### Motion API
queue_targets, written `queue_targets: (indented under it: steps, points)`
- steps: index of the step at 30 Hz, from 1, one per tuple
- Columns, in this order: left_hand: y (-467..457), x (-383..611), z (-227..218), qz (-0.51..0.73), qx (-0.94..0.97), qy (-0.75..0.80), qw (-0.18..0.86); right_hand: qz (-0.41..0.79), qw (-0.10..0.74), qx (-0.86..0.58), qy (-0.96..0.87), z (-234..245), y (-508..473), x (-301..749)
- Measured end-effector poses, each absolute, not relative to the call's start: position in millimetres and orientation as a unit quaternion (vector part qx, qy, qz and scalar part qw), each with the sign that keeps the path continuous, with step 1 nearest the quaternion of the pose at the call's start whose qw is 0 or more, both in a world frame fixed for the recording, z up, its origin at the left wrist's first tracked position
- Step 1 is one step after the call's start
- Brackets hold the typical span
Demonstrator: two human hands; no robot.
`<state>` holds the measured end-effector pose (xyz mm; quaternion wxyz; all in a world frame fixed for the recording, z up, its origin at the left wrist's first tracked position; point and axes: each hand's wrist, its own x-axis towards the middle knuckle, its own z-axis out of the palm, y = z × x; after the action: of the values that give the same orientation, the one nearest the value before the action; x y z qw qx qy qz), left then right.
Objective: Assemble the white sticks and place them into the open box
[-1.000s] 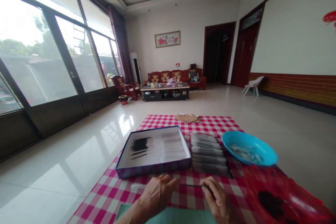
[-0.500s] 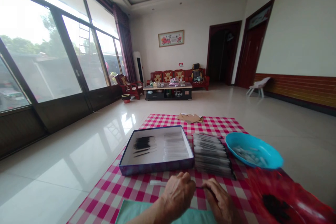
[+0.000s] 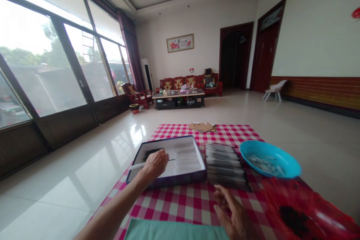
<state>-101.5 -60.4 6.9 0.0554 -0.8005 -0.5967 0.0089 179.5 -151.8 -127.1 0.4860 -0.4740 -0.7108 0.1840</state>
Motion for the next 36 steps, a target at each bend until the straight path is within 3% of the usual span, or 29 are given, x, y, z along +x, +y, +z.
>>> queue_targets:
  steps: [14, 19, 24, 26, 29, 31, 36]
  points:
    - [-14.7, -154.1, -16.4, 0.095, -0.711, -0.697, -0.004, 0.198, 0.485, -0.453, -0.722, -118.8, -151.2, 176.3]
    - [-22.3, -132.5, 1.0, 0.030, -0.733, -0.680, -0.003, 0.193, 0.475, -0.457, -0.727, -122.7, -151.0, 177.5]
    - [-59.9, -70.5, 17.8, -0.126, -0.799, -0.588, -0.026, 0.195, 0.491, -0.441, -0.726, -124.1, -149.3, 177.8]
    - [-77.1, -42.4, 19.2, -0.210, -0.812, -0.536, -0.098, 0.199, 0.510, -0.432, -0.716, -121.6, -149.7, 177.5]
    - [-93.4, -5.6, 11.8, -0.442, -0.671, -0.415, -0.427, 0.196, 0.533, -0.443, -0.693, -113.4, -153.6, 176.7]
    - [-97.0, 13.6, 0.9, -0.534, -0.525, -0.357, -0.558, 0.226, 0.532, -0.455, -0.678, -106.1, -157.5, 175.4]
    - [-93.7, 39.8, -32.7, -0.663, -0.335, -0.301, -0.598, 0.422, 0.499, -0.447, -0.611, -92.9, -163.6, 170.6]
